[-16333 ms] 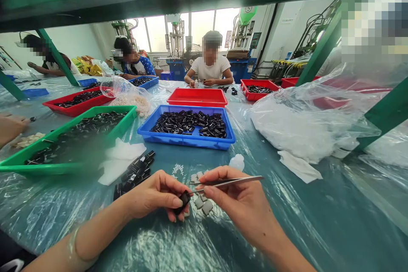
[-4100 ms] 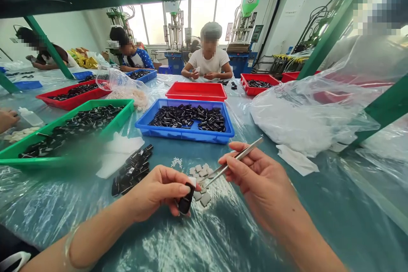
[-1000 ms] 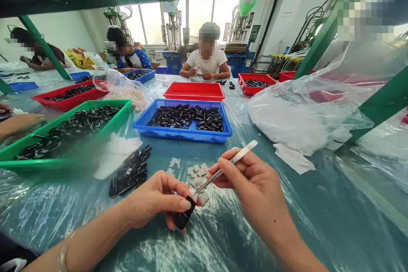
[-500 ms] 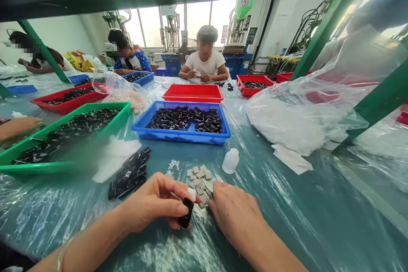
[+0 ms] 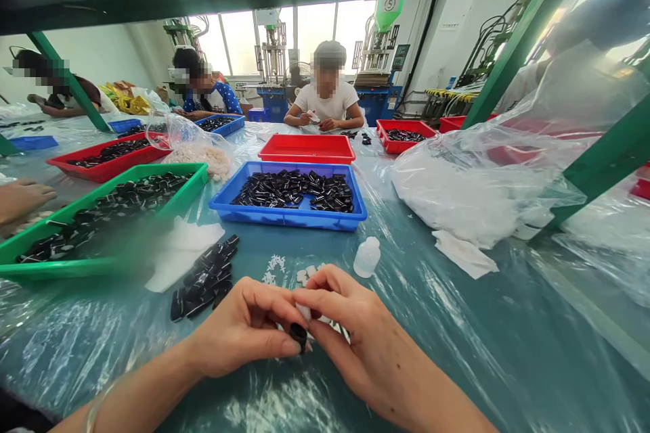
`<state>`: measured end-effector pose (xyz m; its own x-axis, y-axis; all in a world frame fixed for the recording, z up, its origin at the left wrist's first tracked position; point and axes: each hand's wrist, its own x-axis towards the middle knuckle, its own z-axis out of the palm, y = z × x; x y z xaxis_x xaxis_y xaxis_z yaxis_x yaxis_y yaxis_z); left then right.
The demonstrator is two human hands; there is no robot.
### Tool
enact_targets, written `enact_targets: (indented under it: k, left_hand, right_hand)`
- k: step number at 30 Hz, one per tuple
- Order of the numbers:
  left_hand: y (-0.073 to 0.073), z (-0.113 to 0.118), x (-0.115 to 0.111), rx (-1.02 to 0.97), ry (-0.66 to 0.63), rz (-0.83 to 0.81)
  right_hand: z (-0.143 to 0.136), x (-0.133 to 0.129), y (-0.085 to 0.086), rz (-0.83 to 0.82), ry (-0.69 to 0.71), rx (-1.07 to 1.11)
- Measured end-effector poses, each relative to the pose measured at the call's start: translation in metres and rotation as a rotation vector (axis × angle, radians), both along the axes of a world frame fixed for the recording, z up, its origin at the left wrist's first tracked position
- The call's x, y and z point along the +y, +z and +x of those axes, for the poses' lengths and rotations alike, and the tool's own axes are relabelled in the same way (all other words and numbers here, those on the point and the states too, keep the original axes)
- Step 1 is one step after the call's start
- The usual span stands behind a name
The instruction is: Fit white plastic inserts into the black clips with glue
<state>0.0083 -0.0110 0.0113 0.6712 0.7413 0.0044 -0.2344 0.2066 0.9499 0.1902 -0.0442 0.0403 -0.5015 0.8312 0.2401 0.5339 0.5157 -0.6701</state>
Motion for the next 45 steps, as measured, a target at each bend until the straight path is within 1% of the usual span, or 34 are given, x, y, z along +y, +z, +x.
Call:
enact_targets:
  k: [7, 11, 14, 17, 19, 21, 24, 26, 30, 34, 39, 45]
  left_hand:
    - [-0.002, -0.001, -0.001, -0.086, 0.015, 0.001]
    - [0.0, -0.001, -0.002, -0.101, 0.019, 0.005]
    - [0.003, -0.001, -0.001, -0.07, 0.02, -0.048]
    - [0.002, -0.001, 0.001, -0.016, 0.022, -0.131]
    - [0.0, -0.001, 0.002, 0.018, 0.033, -0.158]
    - [-0.003, -0.001, 0.002, 0.058, 0.057, -0.155]
    - [-0.007, 0.0, 0.0, 0.138, 0.082, -0.092]
    - [-0.007, 0.001, -0.001, 0.192, 0.079, -0.044]
    - [-0.003, 0.003, -0.002, 0.21, 0.075, -0.025]
    - [0.001, 0.003, -0.001, 0.225, 0.082, -0.019]
    - [0.001, 0.002, -0.001, 0.224, 0.069, 0.012]
    - [-0.001, 0.002, -0.001, 0.259, 0.079, 0.013]
  right_hand:
    - [-0.004, -0.001, -0.006, 0.127, -0.053, 0.102]
    - [-0.005, -0.001, -0.011, 0.181, -0.067, 0.164]
    - [-0.003, 0.0, -0.014, 0.245, -0.094, 0.174]
    - [-0.001, 0.0, -0.013, 0.297, -0.141, 0.173]
    - [0.001, 0.0, -0.009, 0.258, -0.169, 0.185]
    - [0.002, 0.0, -0.005, 0.153, -0.18, 0.181]
    - [0.001, -0.001, 0.0, -0.025, -0.131, 0.106]
    - [0.001, -0.002, 0.001, -0.08, -0.101, 0.053]
    - [-0.001, 0.0, 0.002, -0.073, -0.103, 0.002]
    - [-0.003, 0.002, 0.002, -0.101, -0.097, 0.018]
    - [-0.003, 0.001, 0.003, -0.087, -0.089, 0.052]
    - [-0.002, 0.0, 0.003, -0.074, -0.089, 0.013]
